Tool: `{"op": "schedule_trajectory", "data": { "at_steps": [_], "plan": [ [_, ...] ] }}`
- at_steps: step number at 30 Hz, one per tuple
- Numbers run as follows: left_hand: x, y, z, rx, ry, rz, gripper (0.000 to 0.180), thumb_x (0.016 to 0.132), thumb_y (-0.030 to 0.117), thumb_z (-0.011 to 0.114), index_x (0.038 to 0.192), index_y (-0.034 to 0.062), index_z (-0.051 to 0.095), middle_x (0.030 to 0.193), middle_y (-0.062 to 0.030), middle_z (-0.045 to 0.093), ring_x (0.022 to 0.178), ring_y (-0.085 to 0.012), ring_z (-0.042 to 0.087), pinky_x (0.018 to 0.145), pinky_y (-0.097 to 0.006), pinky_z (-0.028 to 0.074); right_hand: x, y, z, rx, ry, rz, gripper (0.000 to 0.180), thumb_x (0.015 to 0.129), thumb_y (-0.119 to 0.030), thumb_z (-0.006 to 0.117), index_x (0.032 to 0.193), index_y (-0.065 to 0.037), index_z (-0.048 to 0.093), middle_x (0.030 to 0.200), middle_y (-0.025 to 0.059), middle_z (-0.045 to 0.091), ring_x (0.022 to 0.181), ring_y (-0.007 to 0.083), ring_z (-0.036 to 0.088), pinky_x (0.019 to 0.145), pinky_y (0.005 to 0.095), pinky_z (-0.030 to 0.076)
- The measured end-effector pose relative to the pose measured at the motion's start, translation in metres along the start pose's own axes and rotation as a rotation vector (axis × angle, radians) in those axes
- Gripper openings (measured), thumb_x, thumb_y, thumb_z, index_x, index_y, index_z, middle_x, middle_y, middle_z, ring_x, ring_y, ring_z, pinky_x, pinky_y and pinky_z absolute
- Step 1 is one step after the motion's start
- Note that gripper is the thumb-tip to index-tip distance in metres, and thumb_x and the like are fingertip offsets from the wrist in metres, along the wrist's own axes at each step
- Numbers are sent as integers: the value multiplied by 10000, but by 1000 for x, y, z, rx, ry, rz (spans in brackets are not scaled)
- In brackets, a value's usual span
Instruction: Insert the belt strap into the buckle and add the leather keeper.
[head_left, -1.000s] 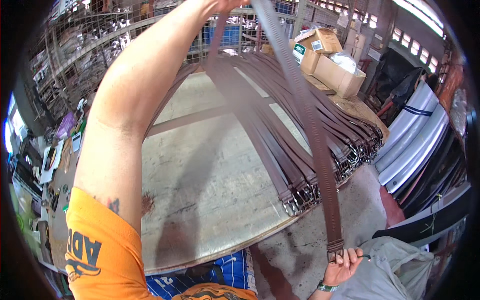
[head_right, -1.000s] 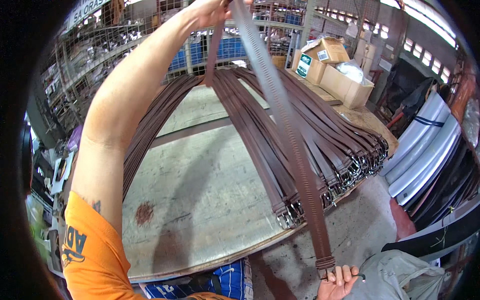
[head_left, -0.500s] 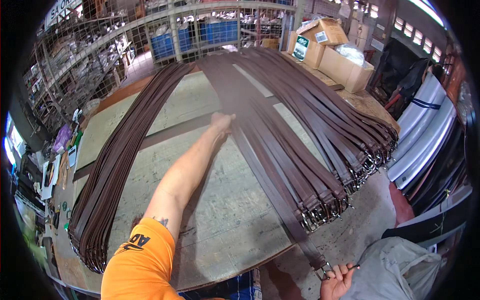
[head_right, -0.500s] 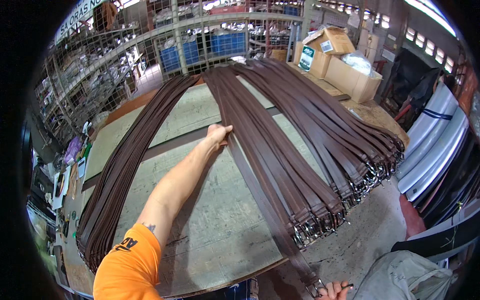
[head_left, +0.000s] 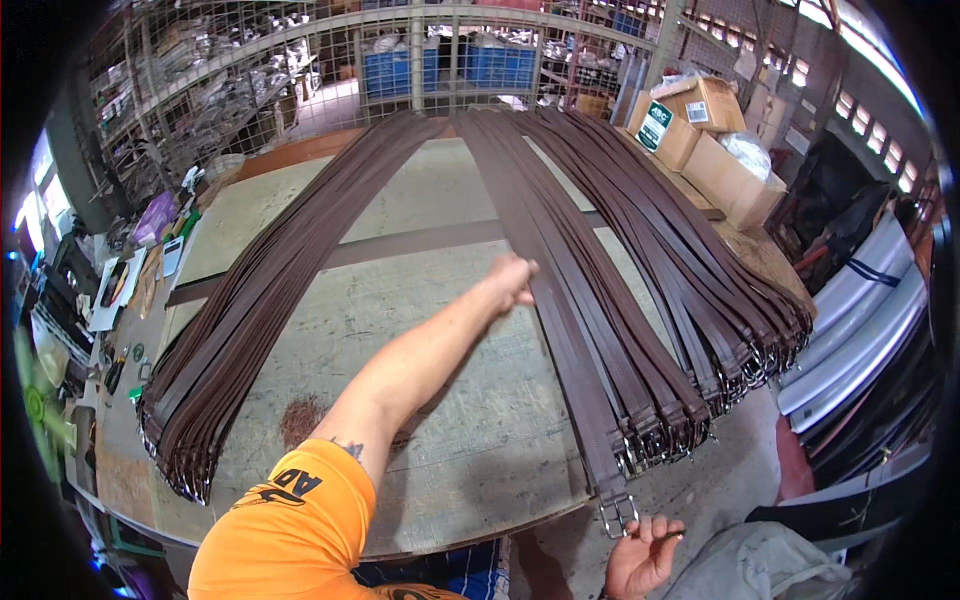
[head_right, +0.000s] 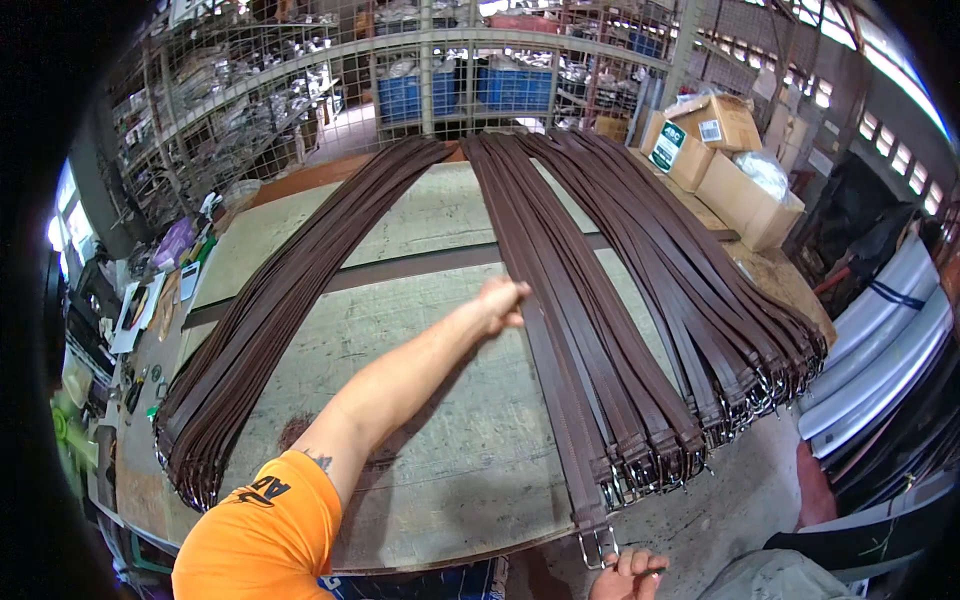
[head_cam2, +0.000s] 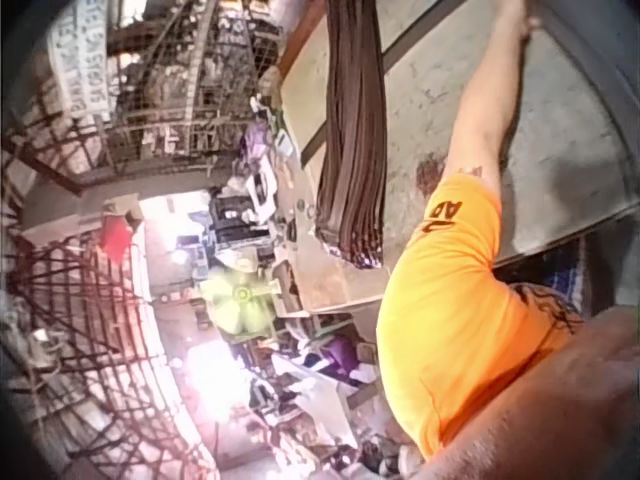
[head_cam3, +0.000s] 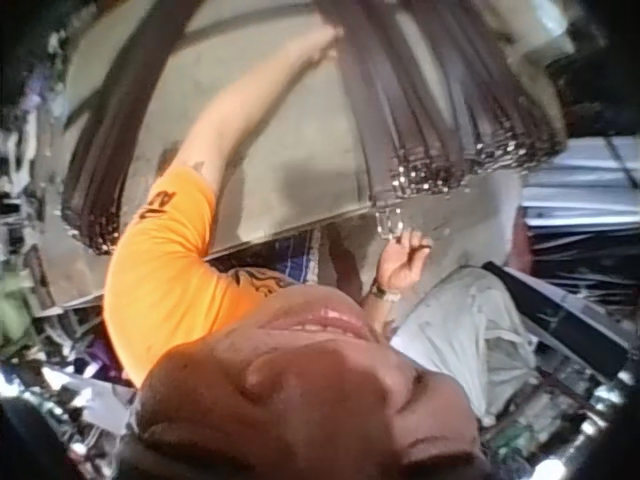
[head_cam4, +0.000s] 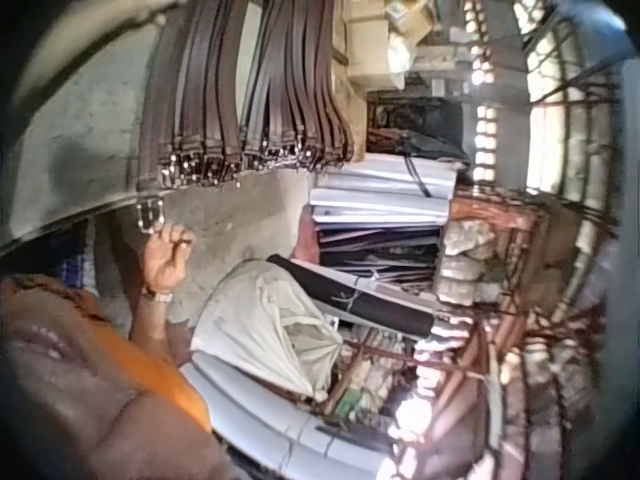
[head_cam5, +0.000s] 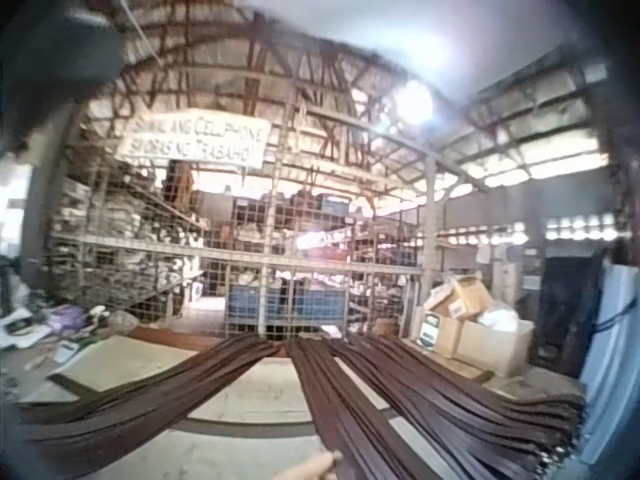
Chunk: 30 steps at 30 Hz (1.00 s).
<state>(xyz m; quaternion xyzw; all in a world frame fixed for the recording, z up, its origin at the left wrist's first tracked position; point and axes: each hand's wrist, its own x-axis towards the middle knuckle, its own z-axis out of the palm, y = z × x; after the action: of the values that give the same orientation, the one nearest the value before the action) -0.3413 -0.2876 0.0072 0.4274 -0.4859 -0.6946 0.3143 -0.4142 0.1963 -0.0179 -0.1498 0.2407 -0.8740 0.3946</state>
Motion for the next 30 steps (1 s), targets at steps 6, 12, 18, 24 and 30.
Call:
{"op": "schedule_trajectory", "data": {
  "at_steps": [6,12,18,24,30],
  "plan": [
    [-20,-49,35,-16,-133,97,431,876,-72,616,1296,6,553,973,-122,688,765,-230,719,566,-409,639,30,30,18,6,-145,-185,144,1060,-221,540,1126,-93,542,984,34,497,900,180,500,952,429,438],
    [-61,-32,57,16,-251,-233,552,969,25,614,1459,-37,367,1136,-284,666,857,-293,742,681,-444,666,95,39,8,-163,-116,-286,139,1039,-40,559,1170,-35,604,1095,134,677,1033,240,650,1124,546,426],
    [-78,-47,54,-37,-159,-72,710,925,-59,649,1502,-21,237,977,-190,661,769,-272,744,640,-373,661,104,44,12,-93,-143,-268,126,1049,-67,560,1155,-55,627,1070,128,707,1007,251,678,1096,482,479],
    [-83,-68,65,59,-79,34,589,945,-17,663,1431,-95,341,952,-193,675,696,-229,708,602,-323,634,82,14,0,-305,-43,-315,131,1036,-45,574,1161,-31,613,1063,131,728,1048,261,693,1037,429,500],
    [-114,-80,64,477,25,402,727,863,301,819,1409,-51,491,1047,-140,673,947,-207,681,782,-328,557,35,-24,-65,-301,-54,-157,173,1057,-132,555,1195,-51,620,1068,115,711,1043,264,684,1044,468,505]
  ]
}}
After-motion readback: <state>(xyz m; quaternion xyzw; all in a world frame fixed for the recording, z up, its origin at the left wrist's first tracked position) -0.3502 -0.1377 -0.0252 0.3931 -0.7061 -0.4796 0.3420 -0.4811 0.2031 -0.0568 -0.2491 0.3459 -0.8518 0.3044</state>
